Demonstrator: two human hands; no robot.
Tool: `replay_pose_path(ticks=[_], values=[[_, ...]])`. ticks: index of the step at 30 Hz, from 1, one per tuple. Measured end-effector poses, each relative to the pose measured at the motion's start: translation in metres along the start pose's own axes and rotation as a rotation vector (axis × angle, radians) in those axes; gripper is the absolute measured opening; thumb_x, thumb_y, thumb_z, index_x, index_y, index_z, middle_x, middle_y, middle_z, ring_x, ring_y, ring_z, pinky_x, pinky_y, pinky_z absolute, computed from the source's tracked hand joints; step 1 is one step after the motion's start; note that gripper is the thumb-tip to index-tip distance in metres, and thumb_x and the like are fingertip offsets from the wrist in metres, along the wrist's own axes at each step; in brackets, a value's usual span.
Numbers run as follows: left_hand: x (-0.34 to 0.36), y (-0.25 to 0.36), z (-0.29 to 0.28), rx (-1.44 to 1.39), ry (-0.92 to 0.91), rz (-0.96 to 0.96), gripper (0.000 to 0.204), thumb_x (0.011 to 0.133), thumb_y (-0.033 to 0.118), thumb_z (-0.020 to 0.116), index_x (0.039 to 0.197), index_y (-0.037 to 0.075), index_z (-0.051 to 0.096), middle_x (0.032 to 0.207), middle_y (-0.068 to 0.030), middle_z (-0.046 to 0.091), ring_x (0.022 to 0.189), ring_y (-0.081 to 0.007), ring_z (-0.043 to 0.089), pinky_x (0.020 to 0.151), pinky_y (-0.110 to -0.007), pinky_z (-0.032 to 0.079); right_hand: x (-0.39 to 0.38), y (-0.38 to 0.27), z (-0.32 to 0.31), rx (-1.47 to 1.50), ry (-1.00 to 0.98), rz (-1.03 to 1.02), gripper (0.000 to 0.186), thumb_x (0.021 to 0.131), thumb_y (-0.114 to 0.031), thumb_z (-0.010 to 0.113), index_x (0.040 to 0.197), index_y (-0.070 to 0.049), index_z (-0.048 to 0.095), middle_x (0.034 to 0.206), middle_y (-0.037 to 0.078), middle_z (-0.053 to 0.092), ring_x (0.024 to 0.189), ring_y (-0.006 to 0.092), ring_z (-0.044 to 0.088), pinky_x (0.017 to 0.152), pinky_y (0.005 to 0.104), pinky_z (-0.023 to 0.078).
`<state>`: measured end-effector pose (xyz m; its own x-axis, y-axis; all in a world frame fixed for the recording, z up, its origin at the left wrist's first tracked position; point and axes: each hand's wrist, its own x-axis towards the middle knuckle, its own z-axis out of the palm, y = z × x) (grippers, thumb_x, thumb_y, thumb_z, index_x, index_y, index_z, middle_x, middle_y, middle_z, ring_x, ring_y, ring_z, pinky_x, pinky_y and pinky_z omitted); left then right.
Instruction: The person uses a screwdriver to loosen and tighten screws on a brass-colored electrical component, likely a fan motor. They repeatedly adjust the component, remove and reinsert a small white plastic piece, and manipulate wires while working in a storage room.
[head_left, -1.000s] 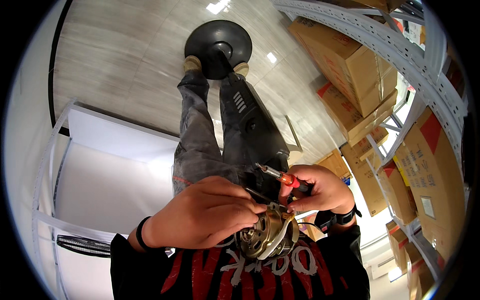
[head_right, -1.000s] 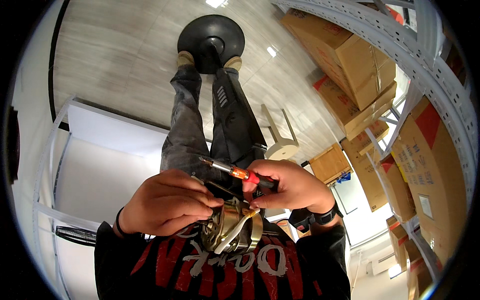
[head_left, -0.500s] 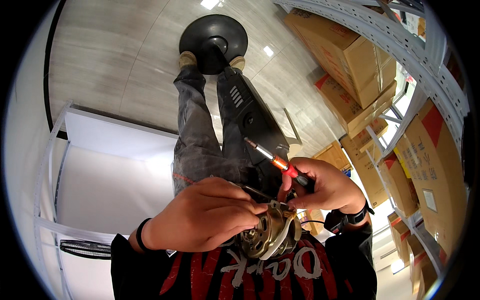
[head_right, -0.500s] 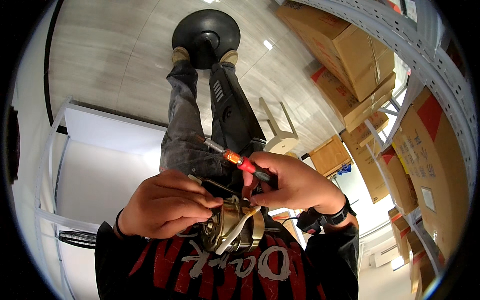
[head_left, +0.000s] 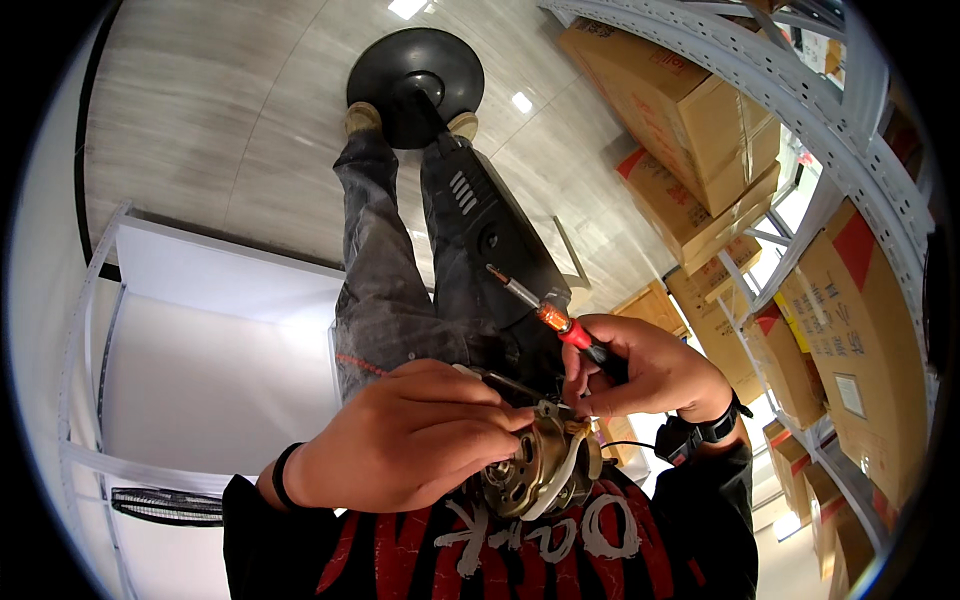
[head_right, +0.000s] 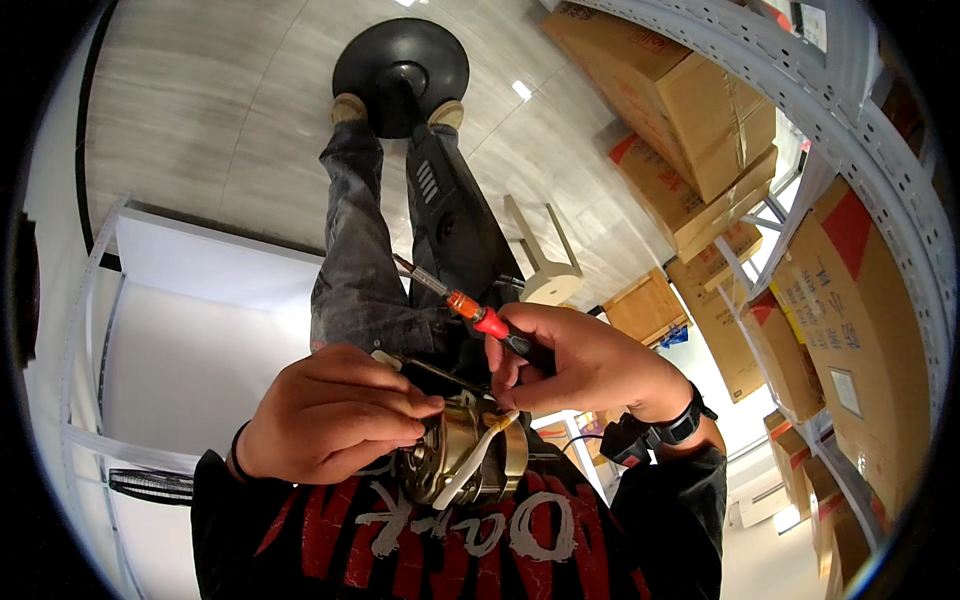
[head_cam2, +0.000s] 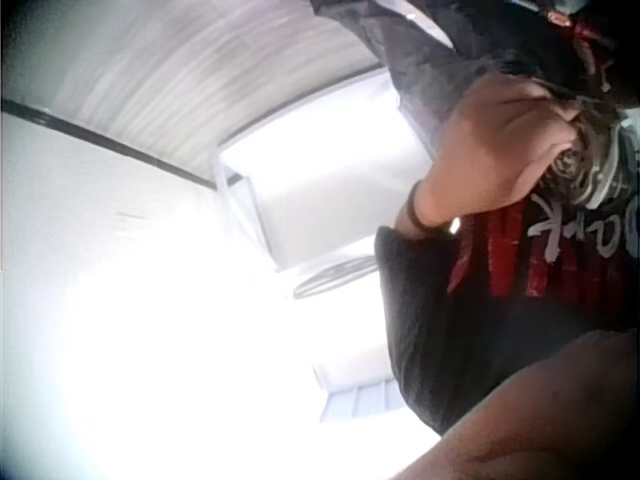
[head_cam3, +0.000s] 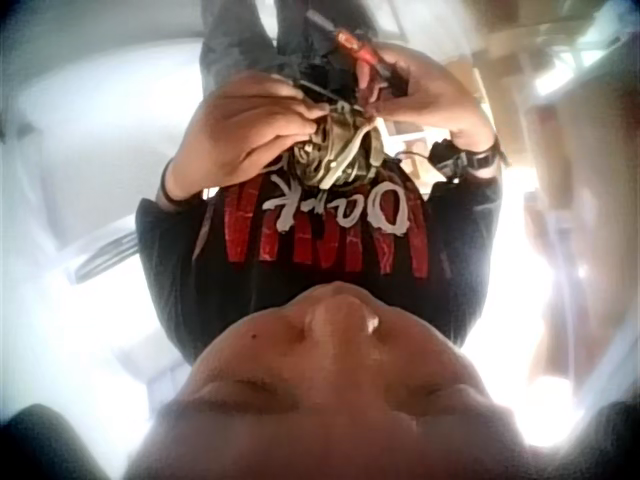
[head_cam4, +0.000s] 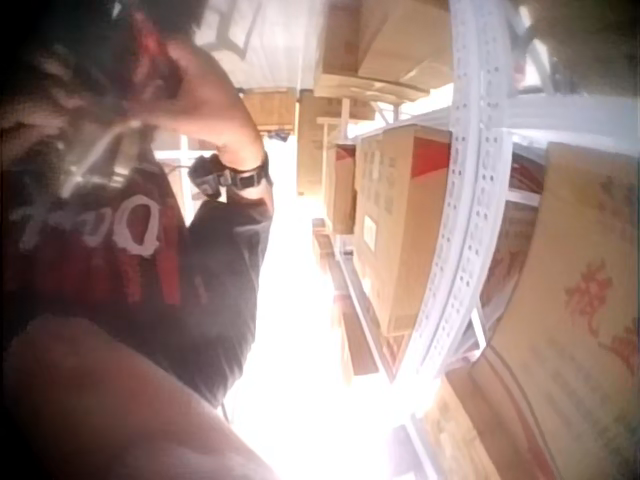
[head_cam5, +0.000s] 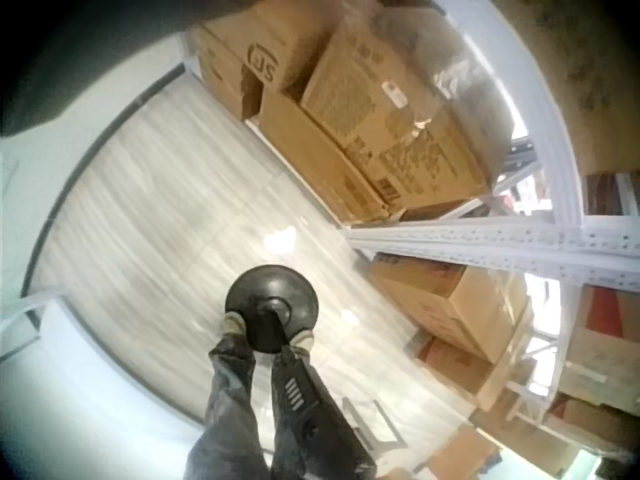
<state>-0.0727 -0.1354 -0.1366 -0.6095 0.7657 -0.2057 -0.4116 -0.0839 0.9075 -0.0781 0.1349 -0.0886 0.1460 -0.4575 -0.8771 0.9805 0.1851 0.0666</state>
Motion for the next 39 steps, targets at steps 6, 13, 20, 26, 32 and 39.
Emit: replay_pose_path(ticks=[6, 13, 20, 26, 32, 39], values=[[0.001, 0.000, 0.001, -0.019, -0.009, -0.004, 0.016, 0.076, 0.009, 0.078, 0.090, 0.007, 0.070, 0.102, -0.0048, 0.074, 0.091, -0.0183, 0.067, 0.074, -0.031, 0.050, 0.009, 0.004, -0.005, -0.053, -0.055, 0.074, 0.028, 0.077, -0.002, 0.072, 0.099, -0.002, 0.055, 0.084, 0.002, 0.064, 0.078, 0.0064, 0.059, 0.067, 0.0220, 0.045], [0.002, 0.000, -0.002, -0.038, -0.023, -0.010, 0.016, 0.076, 0.008, 0.077, 0.089, 0.006, 0.069, 0.102, -0.0066, 0.073, 0.090, -0.0193, 0.067, 0.072, -0.032, 0.050, 0.007, -0.008, 0.000, -0.172, 0.007, 0.111, 0.028, 0.075, -0.004, 0.073, 0.097, -0.003, 0.056, 0.081, 0.000, 0.064, 0.074, 0.0048, 0.056, 0.064, 0.0214, 0.043], [0.004, 0.003, -0.004, -0.011, -0.017, 0.006, 0.016, 0.076, 0.007, 0.077, 0.089, 0.006, 0.068, 0.101, -0.0084, 0.073, 0.090, -0.0203, 0.067, 0.069, -0.032, 0.050, 0.006, -0.012, 0.003, -0.064, 0.030, 0.161, 0.026, 0.076, -0.003, 0.071, 0.097, -0.003, 0.056, 0.082, 0.000, 0.063, 0.075, 0.0048, 0.055, 0.066, 0.0211, 0.043], [0.004, 0.002, -0.003, -0.012, -0.027, 0.005, 0.013, 0.077, 0.007, 0.076, 0.086, 0.006, 0.067, 0.100, -0.0075, 0.074, 0.089, -0.0221, 0.067, 0.073, -0.034, 0.052, 0.008, -0.003, -0.003, -0.133, -0.030, 0.094, 0.029, 0.075, -0.004, 0.073, 0.100, -0.003, 0.057, 0.082, 0.000, 0.064, 0.076, 0.0059, 0.057, 0.067, 0.0212, 0.044], [0.006, 0.013, -0.001, 0.082, -0.017, 0.010, 0.012, 0.076, 0.007, 0.075, 0.085, 0.005, 0.068, 0.099, -0.0067, 0.074, 0.090, -0.0226, 0.067, 0.076, -0.034, 0.054, 0.005, -0.007, -0.001, -0.238, 0.003, 0.065, 0.031, 0.074, -0.003, 0.077, 0.097, -0.003, 0.055, 0.085, 0.001, 0.064, 0.075, 0.0051, 0.054, 0.064, 0.0211, 0.043], [0.006, 0.014, 0.003, 0.069, 0.021, 0.003, 0.012, 0.075, 0.006, 0.076, 0.084, 0.004, 0.069, 0.097, -0.0067, 0.074, 0.091, -0.0220, 0.068, 0.078, -0.034, 0.054, 0.004, 0.006, 0.000, -0.240, 0.047, -0.024, 0.025, 0.074, -0.005, 0.075, 0.092, -0.003, 0.057, 0.082, 0.003, 0.065, 0.077, 0.0082, 0.058, 0.067, 0.0245, 0.046]])
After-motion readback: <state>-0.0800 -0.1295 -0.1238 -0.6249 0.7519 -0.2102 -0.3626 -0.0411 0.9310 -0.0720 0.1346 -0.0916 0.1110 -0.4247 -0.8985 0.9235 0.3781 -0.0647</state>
